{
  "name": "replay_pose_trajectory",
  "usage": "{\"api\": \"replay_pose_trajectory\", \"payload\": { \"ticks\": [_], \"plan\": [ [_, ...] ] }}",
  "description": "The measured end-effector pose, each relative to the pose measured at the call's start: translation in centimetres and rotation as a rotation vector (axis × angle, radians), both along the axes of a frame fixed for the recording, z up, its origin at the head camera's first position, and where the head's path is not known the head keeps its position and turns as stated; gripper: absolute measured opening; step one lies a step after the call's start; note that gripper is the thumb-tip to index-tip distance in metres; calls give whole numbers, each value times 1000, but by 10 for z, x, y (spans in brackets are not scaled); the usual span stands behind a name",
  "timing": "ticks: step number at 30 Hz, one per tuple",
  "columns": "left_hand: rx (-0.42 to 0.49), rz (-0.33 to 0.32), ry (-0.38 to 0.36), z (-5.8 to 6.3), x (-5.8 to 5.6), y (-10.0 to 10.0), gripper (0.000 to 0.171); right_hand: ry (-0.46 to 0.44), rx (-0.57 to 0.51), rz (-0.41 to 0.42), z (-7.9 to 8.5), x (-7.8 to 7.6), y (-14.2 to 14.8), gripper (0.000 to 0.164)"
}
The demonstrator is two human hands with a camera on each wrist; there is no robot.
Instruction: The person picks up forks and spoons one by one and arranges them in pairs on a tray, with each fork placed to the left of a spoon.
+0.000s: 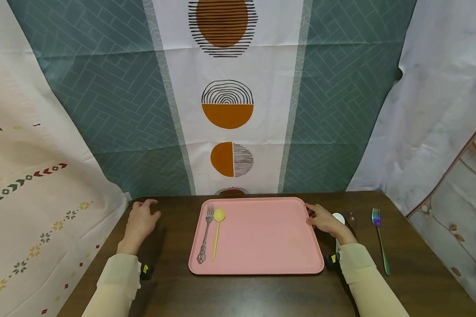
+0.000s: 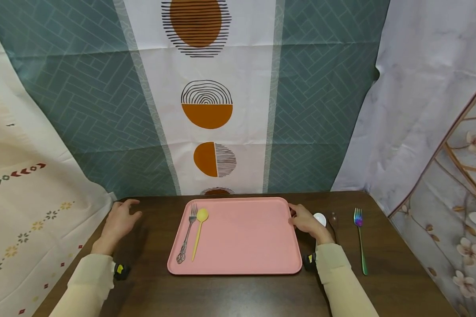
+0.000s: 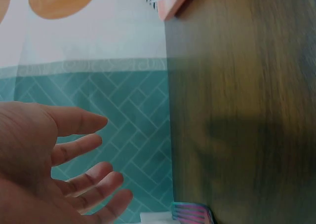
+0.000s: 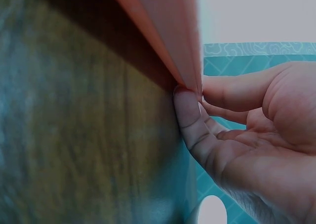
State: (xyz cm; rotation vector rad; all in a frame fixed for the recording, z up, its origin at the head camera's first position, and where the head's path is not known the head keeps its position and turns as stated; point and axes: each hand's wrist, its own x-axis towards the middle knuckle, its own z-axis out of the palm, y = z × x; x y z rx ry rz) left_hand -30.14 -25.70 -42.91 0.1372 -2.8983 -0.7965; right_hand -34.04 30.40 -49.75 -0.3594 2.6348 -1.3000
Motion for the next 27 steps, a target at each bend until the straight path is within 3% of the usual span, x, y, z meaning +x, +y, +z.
{"api": "replay_pose_trajectory", "payload": {
  "ticks": [14, 19, 27],
  "plan": [
    [-52, 37, -14, -5, 10, -21, 49, 4, 16, -13, -1, 0, -1, 69],
    [-57, 21, -14, -6, 10, -25, 49, 7, 14, -9, 0, 0, 0, 69],
    [-67, -9, -95, -12, 17, -32, 53, 4, -1, 2, 1, 1, 0, 68]
  ]
}}
